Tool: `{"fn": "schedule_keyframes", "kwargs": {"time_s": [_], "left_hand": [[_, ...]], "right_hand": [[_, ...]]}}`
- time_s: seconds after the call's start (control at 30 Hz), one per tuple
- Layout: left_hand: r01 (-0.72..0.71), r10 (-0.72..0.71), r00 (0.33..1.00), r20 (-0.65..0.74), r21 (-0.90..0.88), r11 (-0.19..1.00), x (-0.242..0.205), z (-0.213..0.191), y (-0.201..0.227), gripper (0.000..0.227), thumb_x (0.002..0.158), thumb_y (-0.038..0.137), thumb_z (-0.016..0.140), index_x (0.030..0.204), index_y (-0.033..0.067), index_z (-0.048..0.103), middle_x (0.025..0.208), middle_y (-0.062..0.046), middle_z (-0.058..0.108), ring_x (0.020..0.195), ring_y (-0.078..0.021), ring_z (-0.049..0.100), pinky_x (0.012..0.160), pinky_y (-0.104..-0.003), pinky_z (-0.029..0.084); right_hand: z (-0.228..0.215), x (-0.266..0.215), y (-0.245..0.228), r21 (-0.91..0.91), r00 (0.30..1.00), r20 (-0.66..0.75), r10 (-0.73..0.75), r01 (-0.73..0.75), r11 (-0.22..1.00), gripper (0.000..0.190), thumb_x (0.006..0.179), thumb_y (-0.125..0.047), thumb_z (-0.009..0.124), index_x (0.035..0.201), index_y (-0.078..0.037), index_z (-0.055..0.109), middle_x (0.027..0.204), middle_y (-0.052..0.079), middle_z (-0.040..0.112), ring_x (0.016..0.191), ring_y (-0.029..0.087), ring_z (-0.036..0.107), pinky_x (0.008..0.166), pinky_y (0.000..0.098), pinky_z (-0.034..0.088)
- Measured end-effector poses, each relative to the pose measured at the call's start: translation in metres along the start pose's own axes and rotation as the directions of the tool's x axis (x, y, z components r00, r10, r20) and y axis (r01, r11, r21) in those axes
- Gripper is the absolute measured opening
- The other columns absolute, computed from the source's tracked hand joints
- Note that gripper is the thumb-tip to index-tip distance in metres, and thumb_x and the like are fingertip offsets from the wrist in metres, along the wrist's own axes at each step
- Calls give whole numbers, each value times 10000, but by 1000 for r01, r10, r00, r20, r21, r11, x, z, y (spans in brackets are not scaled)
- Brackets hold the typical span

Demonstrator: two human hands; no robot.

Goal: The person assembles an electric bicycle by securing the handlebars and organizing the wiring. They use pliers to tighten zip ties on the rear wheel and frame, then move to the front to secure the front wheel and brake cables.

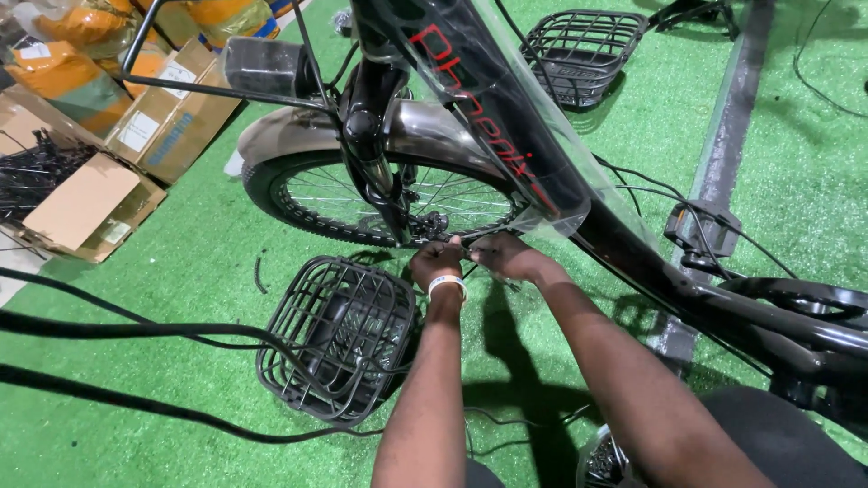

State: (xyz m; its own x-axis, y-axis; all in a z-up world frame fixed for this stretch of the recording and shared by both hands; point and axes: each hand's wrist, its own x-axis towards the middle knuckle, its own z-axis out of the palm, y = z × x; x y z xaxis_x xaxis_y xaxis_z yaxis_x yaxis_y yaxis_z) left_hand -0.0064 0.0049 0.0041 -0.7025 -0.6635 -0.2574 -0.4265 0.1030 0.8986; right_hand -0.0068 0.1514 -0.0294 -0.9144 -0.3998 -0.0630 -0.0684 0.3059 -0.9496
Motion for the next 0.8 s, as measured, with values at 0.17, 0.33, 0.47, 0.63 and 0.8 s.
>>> {"fn": "schedule_keyframes", "kwargs": {"time_s": [0.17,0.33,0.47,0.63,0.8], "left_hand": [[-33,32,997,71,20,999,20,9,-19,201,662,189,859,565,247,693,513,14,648,688,-198,707,727,-239,519],[-9,12,997,73,-42,999,-2,-2,2,140,681,132,843,625,184,726,550,-31,663,689,-206,704,702,-276,532],[-30,31,997,74,-8,1000,6,1,-2,156,691,196,837,602,236,715,538,7,657,694,-187,697,688,-280,540],[-28,51,996,71,-294,955,20,16,-21,218,689,-15,803,588,120,666,523,-49,608,538,-159,633,573,-268,506],[69,-35,995,92,-402,913,13,18,-15,241,736,-42,764,610,102,618,575,-54,576,570,-159,592,516,-293,451]], "right_hand": [[6,-7,-25,-400,936,-343,76,-219,890,152,696,-350,758,846,-328,765,822,15,730,837,321,699,777,426,583],[37,-22,-49,-323,808,-589,-1,-235,917,161,671,-273,739,823,-317,708,782,-14,703,820,289,701,770,430,581],[44,-35,-75,-286,792,-609,44,-271,919,193,712,-291,698,871,-183,715,780,117,703,840,382,684,780,504,559],[35,-46,-77,-209,855,-516,51,-184,961,209,844,-274,630,1033,-272,720,950,75,726,956,348,670,864,491,539],[28,-49,-71,-113,877,-478,46,-113,987,242,916,-276,606,1137,-222,690,1050,105,717,1050,357,639,911,515,510]]}}
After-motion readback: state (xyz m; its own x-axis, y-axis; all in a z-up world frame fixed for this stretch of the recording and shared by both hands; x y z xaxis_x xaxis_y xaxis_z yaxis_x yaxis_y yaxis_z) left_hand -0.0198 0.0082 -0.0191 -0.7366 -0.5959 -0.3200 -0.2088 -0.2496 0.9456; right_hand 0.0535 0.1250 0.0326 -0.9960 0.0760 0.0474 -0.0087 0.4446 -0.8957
